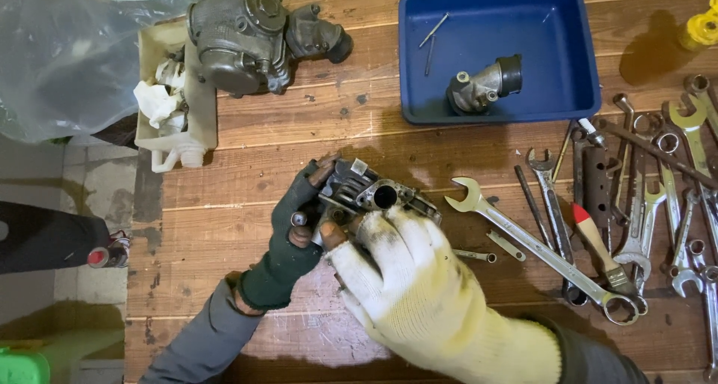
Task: Cleaning and inspecting a motorcycle engine component using a brush and various wrenches on a workbench.
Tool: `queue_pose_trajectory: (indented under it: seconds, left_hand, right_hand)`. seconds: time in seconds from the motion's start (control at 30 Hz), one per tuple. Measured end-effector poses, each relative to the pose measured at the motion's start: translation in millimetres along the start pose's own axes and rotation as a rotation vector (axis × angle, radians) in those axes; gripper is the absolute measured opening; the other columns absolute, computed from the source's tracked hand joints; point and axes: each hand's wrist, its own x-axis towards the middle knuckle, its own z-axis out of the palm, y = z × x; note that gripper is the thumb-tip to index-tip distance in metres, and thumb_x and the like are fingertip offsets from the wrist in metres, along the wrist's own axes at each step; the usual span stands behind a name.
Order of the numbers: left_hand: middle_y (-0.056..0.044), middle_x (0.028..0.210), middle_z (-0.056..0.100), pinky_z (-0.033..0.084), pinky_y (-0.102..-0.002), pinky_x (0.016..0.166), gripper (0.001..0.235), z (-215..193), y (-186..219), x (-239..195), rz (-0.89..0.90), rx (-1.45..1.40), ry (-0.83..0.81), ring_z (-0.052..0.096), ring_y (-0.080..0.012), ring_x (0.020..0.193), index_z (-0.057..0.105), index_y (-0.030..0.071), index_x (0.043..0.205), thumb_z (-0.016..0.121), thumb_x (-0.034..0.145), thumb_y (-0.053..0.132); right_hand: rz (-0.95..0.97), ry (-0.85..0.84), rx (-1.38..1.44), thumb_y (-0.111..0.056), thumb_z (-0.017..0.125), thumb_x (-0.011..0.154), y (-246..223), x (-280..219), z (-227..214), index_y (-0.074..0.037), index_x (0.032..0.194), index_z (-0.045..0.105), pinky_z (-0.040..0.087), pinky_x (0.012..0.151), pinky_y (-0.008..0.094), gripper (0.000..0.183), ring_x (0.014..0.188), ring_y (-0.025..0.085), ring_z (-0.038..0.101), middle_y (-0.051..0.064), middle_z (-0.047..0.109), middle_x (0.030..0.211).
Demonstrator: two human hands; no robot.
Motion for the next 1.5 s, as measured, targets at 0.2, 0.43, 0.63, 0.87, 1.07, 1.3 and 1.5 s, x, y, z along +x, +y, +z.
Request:
queue_pose_trajectory:
  seconds: [0.2,0.43,0.63,0.87,1.07,1.3,1.5]
  left_hand:
    - [-0.018,0.160,0.042,0.036,-0.057,0.138,0.064,-3,-7,-6,-0.024,0.012,-0.010,0.038,-0.0417,0.154,0.043,0.007,0.154,0.053,0.110,0.052]
    - [-0.018,0.160,0.043,0.038,-0.058,0.135,0.062,-8,-20,-14,0.024,-0.030,0.019,0.039,-0.0419,0.153,0.043,0.010,0.156,0.060,0.109,0.046]
    - [-0.020,0.157,0.048,0.037,-0.050,0.133,0.070,12,56,30,-0.106,0.026,-0.044,0.043,-0.0352,0.152,0.049,-0.001,0.149,0.061,0.103,0.051]
    - [-0.017,0.156,0.049,0.039,-0.053,0.135,0.050,11,39,21,-0.068,0.019,-0.008,0.045,-0.0380,0.151,0.050,0.005,0.149,0.055,0.111,0.037]
    - [-0.020,0.158,0.045,0.039,-0.057,0.135,0.084,8,26,16,-0.070,-0.075,-0.021,0.042,-0.0418,0.152,0.048,0.002,0.150,0.052,0.103,0.072]
    - [-0.021,0.158,0.044,0.037,-0.057,0.134,0.075,9,25,19,-0.191,-0.258,0.018,0.042,-0.0425,0.150,0.046,-0.002,0.150,0.056,0.104,0.057]
    - [-0.020,0.154,0.049,0.038,-0.053,0.130,0.083,13,27,23,-0.182,-0.175,0.037,0.046,-0.0383,0.146,0.052,-0.001,0.146,0.053,0.100,0.068]
  right_hand:
    - [0.003,0.012,0.010,-0.041,0.076,0.083,-1,-1,-2,-0.012,0.133,0.064,0.052,0.085,0.051,0.058,0.097,0.038,0.062,0.014,0.066,0.110]
    - [-0.043,0.019,0.093,-0.036,0.074,0.082,-2,0,-11,-0.009,0.129,0.065,0.052,0.084,0.052,0.055,0.091,0.037,0.059,0.016,0.063,0.106]
    - [-0.050,0.076,0.382,-0.025,0.078,0.083,17,-10,-19,-0.004,0.146,0.041,0.056,0.092,0.056,0.077,0.104,0.038,0.062,0.028,0.060,0.120]
    - [0.530,0.285,1.194,-0.013,0.075,0.076,72,9,-50,0.007,0.134,0.053,0.071,0.076,0.033,0.065,0.100,0.029,0.076,0.020,0.070,0.113]
    - [1.119,0.659,1.154,-0.007,0.047,0.093,153,16,-48,-0.004,0.115,0.065,0.039,0.039,0.010,0.028,0.046,-0.005,0.046,-0.008,0.065,0.085]
    - [1.590,0.856,1.125,-0.005,0.050,0.101,212,23,-15,-0.006,0.142,0.059,0.071,0.055,0.017,0.042,0.070,0.008,0.078,0.012,0.080,0.119]
    - [1.530,0.399,0.460,-0.030,0.058,0.092,252,13,8,-0.027,0.131,0.067,0.063,0.077,0.017,0.040,0.089,0.008,0.077,-0.002,0.079,0.115]
